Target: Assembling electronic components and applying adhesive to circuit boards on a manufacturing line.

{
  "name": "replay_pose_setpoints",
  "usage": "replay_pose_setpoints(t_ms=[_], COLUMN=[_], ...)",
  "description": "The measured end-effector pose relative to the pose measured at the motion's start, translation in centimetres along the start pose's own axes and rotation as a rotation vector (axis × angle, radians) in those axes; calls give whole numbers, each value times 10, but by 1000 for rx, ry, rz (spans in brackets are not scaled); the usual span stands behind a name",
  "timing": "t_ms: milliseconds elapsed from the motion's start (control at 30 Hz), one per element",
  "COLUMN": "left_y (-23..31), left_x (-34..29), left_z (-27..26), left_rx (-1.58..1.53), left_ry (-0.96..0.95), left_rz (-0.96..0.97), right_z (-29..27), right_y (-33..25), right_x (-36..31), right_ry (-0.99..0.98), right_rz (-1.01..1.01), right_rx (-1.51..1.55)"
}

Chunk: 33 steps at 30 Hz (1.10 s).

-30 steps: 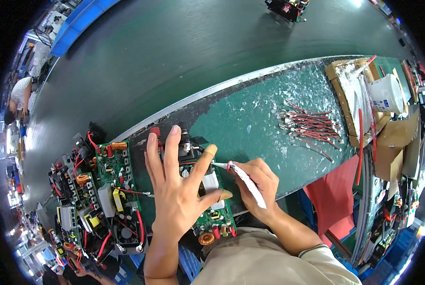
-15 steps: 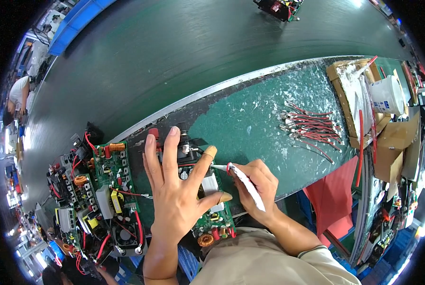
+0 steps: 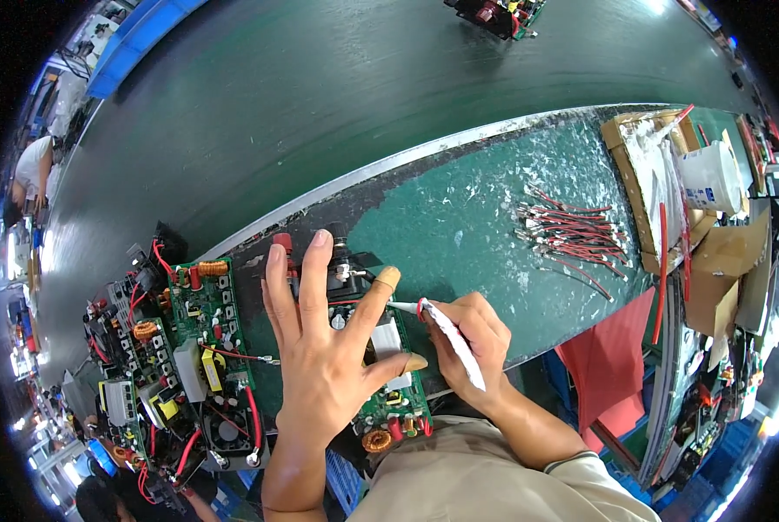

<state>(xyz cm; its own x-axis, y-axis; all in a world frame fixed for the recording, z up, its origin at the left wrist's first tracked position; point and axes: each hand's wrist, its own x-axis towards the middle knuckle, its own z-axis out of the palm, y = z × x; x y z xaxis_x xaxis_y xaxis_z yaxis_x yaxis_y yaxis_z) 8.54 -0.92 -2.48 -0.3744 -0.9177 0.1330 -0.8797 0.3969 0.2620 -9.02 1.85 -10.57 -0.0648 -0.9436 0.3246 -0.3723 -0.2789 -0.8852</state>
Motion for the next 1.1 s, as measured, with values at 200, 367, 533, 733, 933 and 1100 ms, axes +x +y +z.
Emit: replay_pose_setpoints(t_ms=[200,367,533,733,933,1100], left_y=[-1,4,3,2,2,5], left_x=[0,2,2,0,2,-1], left_z=[0,-3,-4,-2,-4,-6], left_rx=[8,-53,-58,-62,-54,-118], left_ry=[2,12,9,11,-12,61], left_rz=[-3,-40,-39,-42,-18,-86], right_z=[0,0,0,1,-7,-15], right_y=[-1,0,-1,0,-3,-13], right_x=[0,0,0,-3,3,12], right_ry=[11,20,21,36,45,217], right_rz=[6,-1,-6,-20,44,855], right_rx=[-7,-16,-11,1,49,711])
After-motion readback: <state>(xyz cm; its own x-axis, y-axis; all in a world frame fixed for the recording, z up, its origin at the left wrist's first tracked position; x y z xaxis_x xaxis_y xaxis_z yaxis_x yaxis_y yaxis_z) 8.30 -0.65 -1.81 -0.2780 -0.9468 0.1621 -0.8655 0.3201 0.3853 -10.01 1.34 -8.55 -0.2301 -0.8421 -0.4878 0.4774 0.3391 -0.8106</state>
